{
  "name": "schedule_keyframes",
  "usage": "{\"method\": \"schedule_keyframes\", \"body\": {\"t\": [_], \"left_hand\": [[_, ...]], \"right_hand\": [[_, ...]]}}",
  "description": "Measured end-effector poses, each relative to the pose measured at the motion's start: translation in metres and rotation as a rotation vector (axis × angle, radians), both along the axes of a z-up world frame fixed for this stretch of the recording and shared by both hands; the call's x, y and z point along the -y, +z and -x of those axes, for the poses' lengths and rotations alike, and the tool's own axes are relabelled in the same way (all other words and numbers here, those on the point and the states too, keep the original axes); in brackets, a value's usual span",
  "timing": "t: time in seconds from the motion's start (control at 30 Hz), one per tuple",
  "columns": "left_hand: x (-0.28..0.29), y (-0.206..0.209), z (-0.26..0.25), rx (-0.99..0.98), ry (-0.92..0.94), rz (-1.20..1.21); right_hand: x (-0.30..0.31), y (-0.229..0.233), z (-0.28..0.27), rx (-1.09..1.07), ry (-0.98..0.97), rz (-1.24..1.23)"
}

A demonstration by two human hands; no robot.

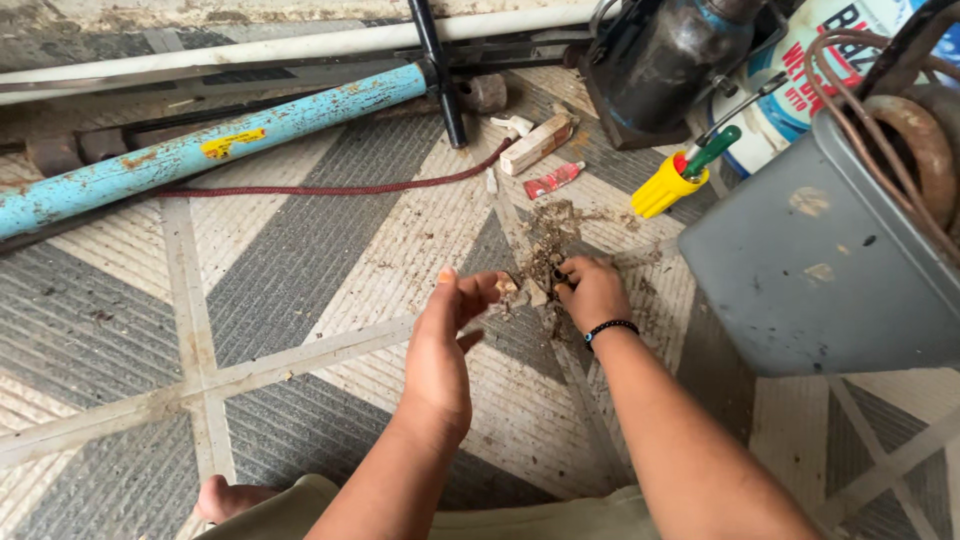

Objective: The person sits on a tiled floor and uses their hands to pick up and separate small pieces of debris, including wood chips and dirt, from a pile. They also handle a small rectangular box and a yellow tool holder, moving them aside to access the debris.

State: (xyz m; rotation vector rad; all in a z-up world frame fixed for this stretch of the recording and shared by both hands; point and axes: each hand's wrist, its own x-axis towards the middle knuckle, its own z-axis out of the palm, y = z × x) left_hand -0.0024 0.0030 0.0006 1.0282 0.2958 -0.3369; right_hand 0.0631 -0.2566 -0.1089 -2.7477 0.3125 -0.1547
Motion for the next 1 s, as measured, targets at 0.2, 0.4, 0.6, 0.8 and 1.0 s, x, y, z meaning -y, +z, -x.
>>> {"method": "schedule_keyframes", "body": {"t": [0.2,0.4,0.6,0.8,1.0], "left_hand": [[0.000,0.000,-0.004,-0.124,-0.096,0.025],[0.002,-0.018,-0.004,-0.177,-0.029,-0.111],[-0.008,-0.042,-0.017,-0.438,0.067,0.237],[-0.012,-0.073,-0.022,-0.294,-0.056,0.370],[-0.011,-0.043,-0.020,-0.386,-0.020,0.316]], "right_hand": [[0.007,-0.010,-0.007,-0.026,-0.014,0.033],[-0.005,0.021,-0.026,-0.187,-0.033,-0.540],[-0.054,0.099,-0.012,-0.496,0.378,-0.939],[-0.020,0.056,-0.022,-0.067,0.196,-0.230],[-0.001,-0.011,-0.015,0.120,0.320,0.200]]}}
